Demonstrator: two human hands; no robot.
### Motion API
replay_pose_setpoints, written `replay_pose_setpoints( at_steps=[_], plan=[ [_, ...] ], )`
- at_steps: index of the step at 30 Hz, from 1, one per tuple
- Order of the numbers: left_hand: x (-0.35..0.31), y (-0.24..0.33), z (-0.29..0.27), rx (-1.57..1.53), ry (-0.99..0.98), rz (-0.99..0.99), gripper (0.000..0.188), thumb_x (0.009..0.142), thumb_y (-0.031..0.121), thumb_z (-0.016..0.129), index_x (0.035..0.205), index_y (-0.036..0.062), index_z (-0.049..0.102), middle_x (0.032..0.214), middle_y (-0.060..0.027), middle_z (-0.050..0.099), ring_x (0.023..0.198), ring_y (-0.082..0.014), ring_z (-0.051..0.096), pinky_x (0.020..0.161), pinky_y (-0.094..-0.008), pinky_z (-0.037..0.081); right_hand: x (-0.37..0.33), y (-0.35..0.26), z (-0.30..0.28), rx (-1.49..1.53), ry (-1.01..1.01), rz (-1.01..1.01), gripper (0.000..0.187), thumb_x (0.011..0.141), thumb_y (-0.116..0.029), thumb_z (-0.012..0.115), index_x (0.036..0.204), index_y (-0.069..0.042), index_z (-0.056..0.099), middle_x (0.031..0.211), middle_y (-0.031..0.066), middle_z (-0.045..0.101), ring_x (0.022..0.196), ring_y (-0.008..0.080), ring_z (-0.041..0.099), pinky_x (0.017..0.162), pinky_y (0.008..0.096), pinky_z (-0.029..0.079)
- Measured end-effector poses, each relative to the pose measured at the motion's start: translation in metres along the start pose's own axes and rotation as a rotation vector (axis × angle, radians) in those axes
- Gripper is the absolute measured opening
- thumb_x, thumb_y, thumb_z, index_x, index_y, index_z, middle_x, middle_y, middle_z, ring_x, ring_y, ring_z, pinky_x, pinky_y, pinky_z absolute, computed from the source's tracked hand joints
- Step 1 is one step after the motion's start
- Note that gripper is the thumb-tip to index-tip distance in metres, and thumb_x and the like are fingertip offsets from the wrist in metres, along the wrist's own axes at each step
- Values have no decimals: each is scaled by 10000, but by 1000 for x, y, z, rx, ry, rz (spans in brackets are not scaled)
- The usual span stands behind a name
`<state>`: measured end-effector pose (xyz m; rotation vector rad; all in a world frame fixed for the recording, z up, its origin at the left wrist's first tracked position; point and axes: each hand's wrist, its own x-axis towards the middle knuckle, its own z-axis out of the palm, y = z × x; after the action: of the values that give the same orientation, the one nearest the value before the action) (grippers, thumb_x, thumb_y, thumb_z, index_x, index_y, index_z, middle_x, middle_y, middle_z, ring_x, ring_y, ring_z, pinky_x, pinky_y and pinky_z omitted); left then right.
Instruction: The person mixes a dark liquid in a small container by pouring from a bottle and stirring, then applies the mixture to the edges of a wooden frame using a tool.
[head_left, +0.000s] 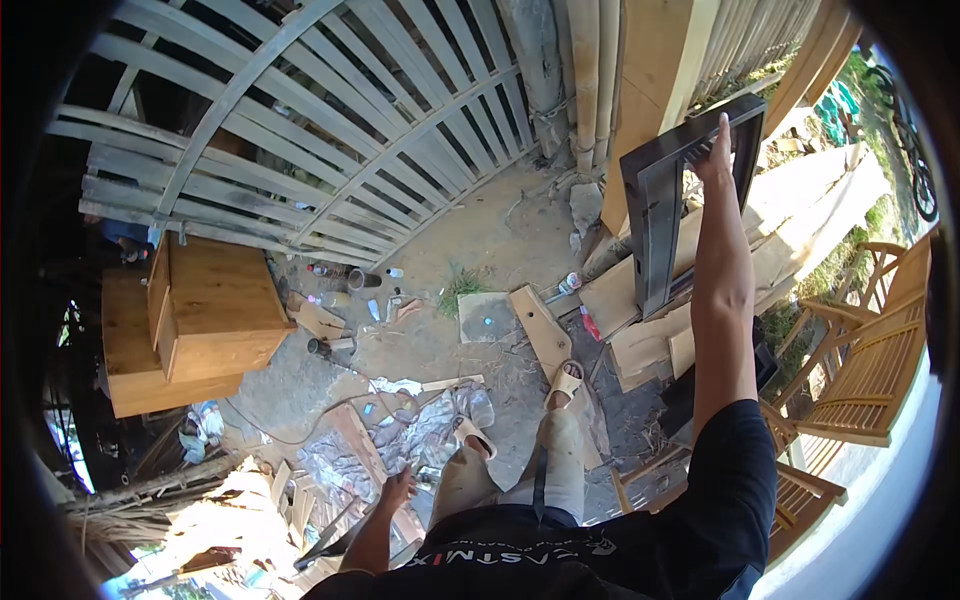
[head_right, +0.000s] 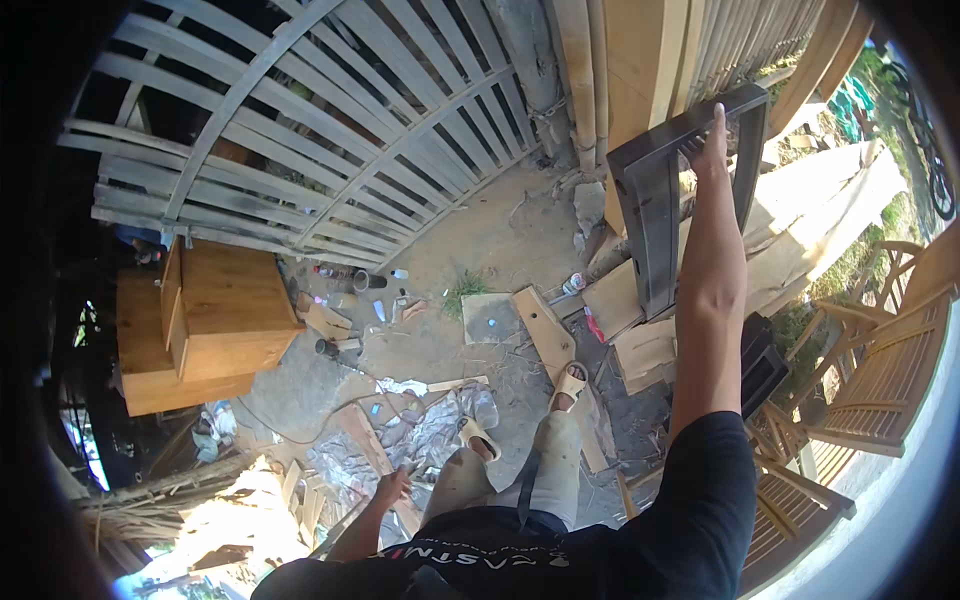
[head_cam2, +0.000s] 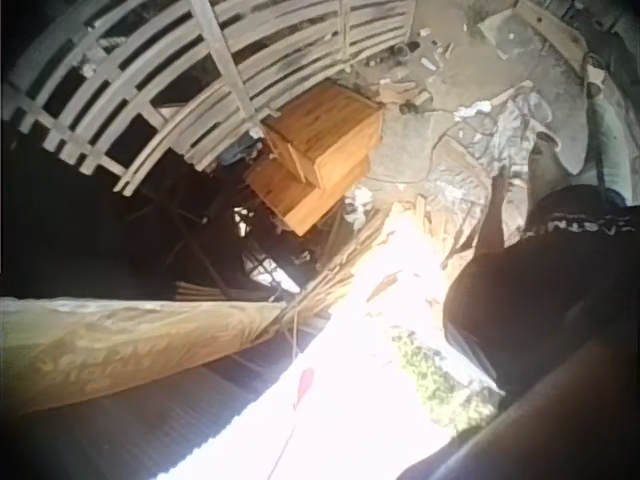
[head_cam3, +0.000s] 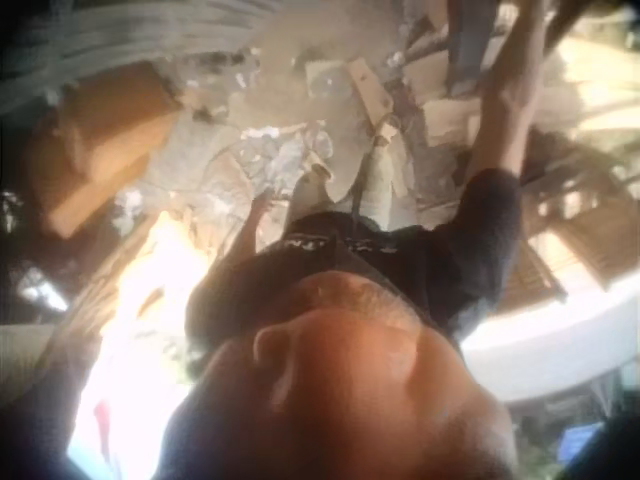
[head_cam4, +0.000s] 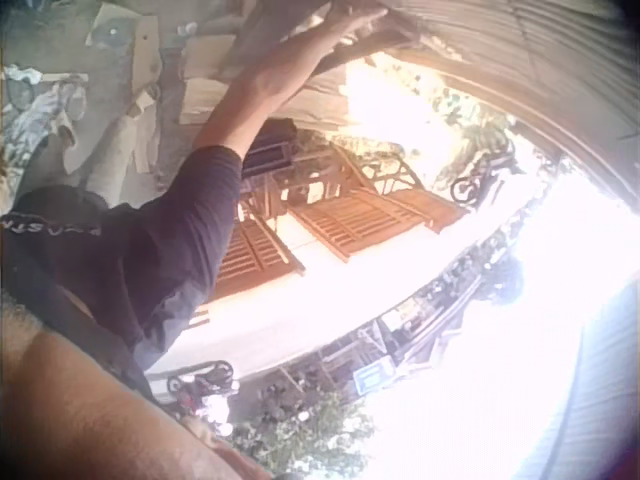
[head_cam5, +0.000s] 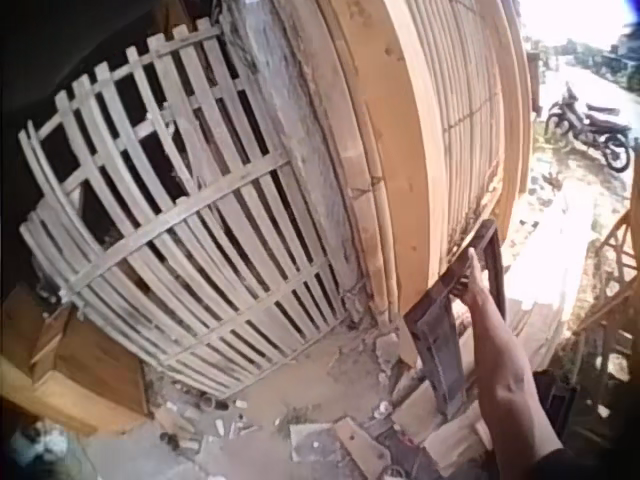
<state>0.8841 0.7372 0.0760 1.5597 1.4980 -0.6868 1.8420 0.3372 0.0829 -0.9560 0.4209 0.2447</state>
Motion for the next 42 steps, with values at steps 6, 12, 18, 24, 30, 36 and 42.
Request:
replay_pose_setpoints(
  at_steps=[6, 12, 18, 24, 30, 36, 42],
  plan=[
    [-66, -66, -6, -163, -23, -190, 717, 1033, 652, 488, 1008, -32, 701, 738, -132, 695, 633, -220, 710, 558, -358, 580, -35, 16, 3, -45, 166, -49, 563, 949, -522, 696, 1231, -41, 616, 1063, 124, 686, 902, 288, 689, 828, 477, 612],
    [-71, -87, 48, -224, -156, -330, 772, 1041, 666, 439, 1079, -68, 675, 744, -199, 687, 667, -278, 708, 600, -403, 605, -143, -12, -31, -296, -36, -75, 592, 967, -608, 632, 1123, -38, 650, 803, 102, 657, 666, 240, 643, 662, 377, 574],
    [-50, -97, 50, -301, -121, -167, 696, 1070, 554, 473, 1001, -108, 677, 688, -159, 642, 636, -243, 686, 585, -397, 643, -315, -49, -3, -271, -23, -165, 704, 1022, -553, 564, 1194, 130, 568, 807, 143, 618, 712, 263, 622, 688, 382, 546],
    [-16, -142, 59, -232, 21, 144, 572, 1013, 434, 668, 778, -87, 693, 625, -118, 621, 500, -188, 619, 498, -374, 610, -490, -80, 56, -172, -138, -191, 640, 1026, -469, 590, 1233, 134, 538, 929, 203, 626, 768, 269, 609, 713, 393, 529],
    [27, -148, 50, -213, 28, 391, 519, 1008, 377, 698, 710, -48, 675, 600, -105, 660, 469, -197, 641, 467, -351, 559, -652, -76, 127, -387, -308, -154, 554, 1025, -439, 606, 1243, 68, 574, 1023, 202, 662, 766, 228, 620, 697, 378, 526],
    [62, -152, 44, -807, -226, 682, 515, 1093, 390, 539, 1333, -63, 592, 1213, -219, 705, 1090, -295, 722, 850, -339, 567, -810, -30, 194, -647, -748, 108, 781, 1026, -553, 547, 1347, 160, 530, 963, 145, 634, 737, 161, 607, 645, 298, 536],
    [38, -100, 18, -1016, -287, 515, 945, 994, 742, 475, 1587, 11, 382, 1540, -243, 508, 1439, -331, 499, 1141, -439, 422, -928, 23, 253, -812, -1268, 403, 967, 1011, -635, 490, 1448, 222, 387, 874, 150, 606, 696, 180, 656, 590, 320, 588]
  ],
)
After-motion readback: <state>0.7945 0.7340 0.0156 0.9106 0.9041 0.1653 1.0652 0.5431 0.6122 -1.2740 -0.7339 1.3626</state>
